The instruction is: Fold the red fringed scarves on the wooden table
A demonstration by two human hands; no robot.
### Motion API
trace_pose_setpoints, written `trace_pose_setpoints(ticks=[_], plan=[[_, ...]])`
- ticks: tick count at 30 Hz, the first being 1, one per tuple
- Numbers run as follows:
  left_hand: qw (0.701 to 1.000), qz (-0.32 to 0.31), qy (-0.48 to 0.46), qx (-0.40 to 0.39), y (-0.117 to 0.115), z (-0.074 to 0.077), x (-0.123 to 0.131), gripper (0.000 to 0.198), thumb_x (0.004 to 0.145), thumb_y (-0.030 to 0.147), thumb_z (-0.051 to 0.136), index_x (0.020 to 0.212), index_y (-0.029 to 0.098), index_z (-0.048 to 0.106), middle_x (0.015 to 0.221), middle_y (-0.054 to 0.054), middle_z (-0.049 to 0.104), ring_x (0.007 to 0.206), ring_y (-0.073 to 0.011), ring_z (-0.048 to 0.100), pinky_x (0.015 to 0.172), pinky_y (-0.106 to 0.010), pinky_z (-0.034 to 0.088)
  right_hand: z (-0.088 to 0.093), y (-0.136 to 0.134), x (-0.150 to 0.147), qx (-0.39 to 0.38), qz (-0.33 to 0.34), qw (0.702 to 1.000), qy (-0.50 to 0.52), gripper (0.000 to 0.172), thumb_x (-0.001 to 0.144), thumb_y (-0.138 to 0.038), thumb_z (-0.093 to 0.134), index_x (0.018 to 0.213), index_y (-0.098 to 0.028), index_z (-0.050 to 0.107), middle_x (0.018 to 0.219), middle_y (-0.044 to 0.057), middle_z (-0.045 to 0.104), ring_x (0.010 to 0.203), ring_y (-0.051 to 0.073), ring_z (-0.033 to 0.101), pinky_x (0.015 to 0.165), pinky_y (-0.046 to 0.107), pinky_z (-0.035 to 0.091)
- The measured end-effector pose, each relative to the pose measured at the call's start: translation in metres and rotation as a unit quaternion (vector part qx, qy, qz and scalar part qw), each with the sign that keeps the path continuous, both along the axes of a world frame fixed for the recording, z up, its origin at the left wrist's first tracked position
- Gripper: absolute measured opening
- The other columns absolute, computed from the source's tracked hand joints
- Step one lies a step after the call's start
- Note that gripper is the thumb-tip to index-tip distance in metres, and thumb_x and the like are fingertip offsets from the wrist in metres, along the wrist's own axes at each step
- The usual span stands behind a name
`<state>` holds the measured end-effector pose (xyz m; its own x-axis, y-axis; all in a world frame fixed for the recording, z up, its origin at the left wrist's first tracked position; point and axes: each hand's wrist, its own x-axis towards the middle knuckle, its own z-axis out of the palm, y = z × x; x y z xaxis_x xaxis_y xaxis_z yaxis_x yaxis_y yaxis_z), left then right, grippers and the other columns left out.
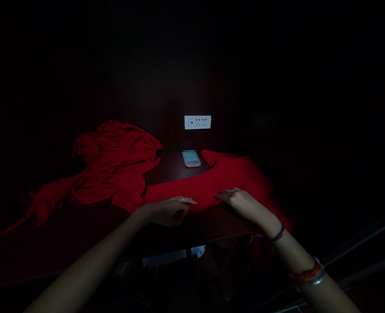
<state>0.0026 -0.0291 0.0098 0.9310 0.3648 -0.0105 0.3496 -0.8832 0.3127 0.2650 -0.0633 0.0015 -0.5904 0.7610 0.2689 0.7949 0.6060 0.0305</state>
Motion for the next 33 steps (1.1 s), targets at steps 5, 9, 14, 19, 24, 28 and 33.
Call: trace_pose_setpoints(ticks=[5, 9, 14, 19, 24, 28, 33], plan=[[0.996, 0.057, 0.039, -0.056, -0.003, 0.001, 0.001, 0.033, 0.081, 0.035, 0.037, 0.112, 0.023, 0.037, 0.133, -0.003, 0.025, 0.122, -0.0210, 0.017, 0.097, -0.040, 0.017, -0.019, -0.012, 0.010, 0.069, 0.004, 0.995, -0.073, 0.039, 0.077, -0.004, 0.040, 0.114, -0.016, 0.046, 0.113, 0.008, 0.052, 0.106, 0.017, 0.045, 0.087, 0.033, 0.037], [0.986, 0.128, 0.101, -0.042, -0.003, -0.006, -0.004, 0.051, 0.083, 0.046, 0.023, 0.129, 0.031, 0.008, 0.137, -0.002, 0.007, 0.123, -0.0293, 0.000, 0.093, -0.054, 0.006, -0.026, -0.011, 0.013, 0.068, -0.002, 0.995, -0.076, 0.040, 0.077, -0.003, 0.039, 0.114, -0.016, 0.045, 0.114, 0.007, 0.051, 0.106, 0.016, 0.045, 0.088, 0.032, 0.037], [0.970, 0.193, 0.141, -0.035, 0.003, -0.010, -0.038, 0.044, 0.085, 0.045, 0.009, 0.128, 0.037, 0.011, 0.137, 0.003, 0.004, 0.123, -0.0296, -0.001, 0.091, -0.056, 0.007, -0.024, -0.012, 0.011, 0.066, -0.009, 0.995, -0.074, 0.038, 0.077, -0.003, 0.038, 0.111, -0.016, 0.047, 0.113, 0.007, 0.052, 0.102, 0.015, 0.049, 0.088, 0.031, 0.038], [0.975, 0.206, 0.069, 0.038, 0.007, -0.003, -0.045, 0.040, 0.086, 0.039, 0.021, 0.118, 0.027, 0.040, 0.131, -0.002, 0.029, 0.121, -0.0228, 0.022, 0.096, -0.043, 0.018, -0.024, -0.013, 0.009, 0.072, -0.010, 0.995, -0.070, 0.037, 0.077, -0.002, 0.037, 0.109, -0.015, 0.049, 0.111, 0.008, 0.053, 0.102, 0.016, 0.049, 0.087, 0.033, 0.038], [0.986, 0.077, -0.064, 0.135, 0.017, 0.001, 0.015, 0.030, 0.085, 0.023, 0.029, 0.106, 0.019, 0.050, 0.116, -0.004, 0.048, 0.107, -0.0125, 0.040, 0.092, -0.025, 0.028, -0.024, -0.012, 0.010, 0.076, -0.011, 0.996, -0.048, 0.036, 0.078, -0.004, 0.037, 0.109, -0.016, 0.050, 0.111, 0.008, 0.054, 0.101, 0.016, 0.049, 0.086, 0.032, 0.039], [0.986, 0.105, -0.051, 0.116, 0.039, -0.007, 0.050, 0.016, 0.076, 0.021, 0.047, 0.087, 0.013, 0.056, 0.088, -0.006, 0.058, 0.082, -0.0143, 0.051, 0.075, -0.024, 0.038, -0.024, -0.012, 0.010, 0.066, -0.009, 0.997, -0.037, 0.035, 0.079, -0.006, 0.036, 0.109, -0.017, 0.049, 0.110, 0.006, 0.054, 0.102, 0.015, 0.048, 0.087, 0.032, 0.038], [0.991, 0.107, -0.074, 0.042, 0.058, -0.013, 0.046, 0.011, 0.077, 0.014, 0.043, 0.073, 0.013, 0.053, 0.072, -0.001, 0.057, 0.067, -0.0097, 0.049, 0.065, -0.018, 0.037, -0.026, -0.009, 0.010, 0.058, -0.015, 0.998, -0.036, 0.035, 0.078, -0.006, 0.036, 0.109, -0.017, 0.050, 0.111, 0.005, 0.054, 0.102, 0.015, 0.048, 0.086, 0.033, 0.038]])
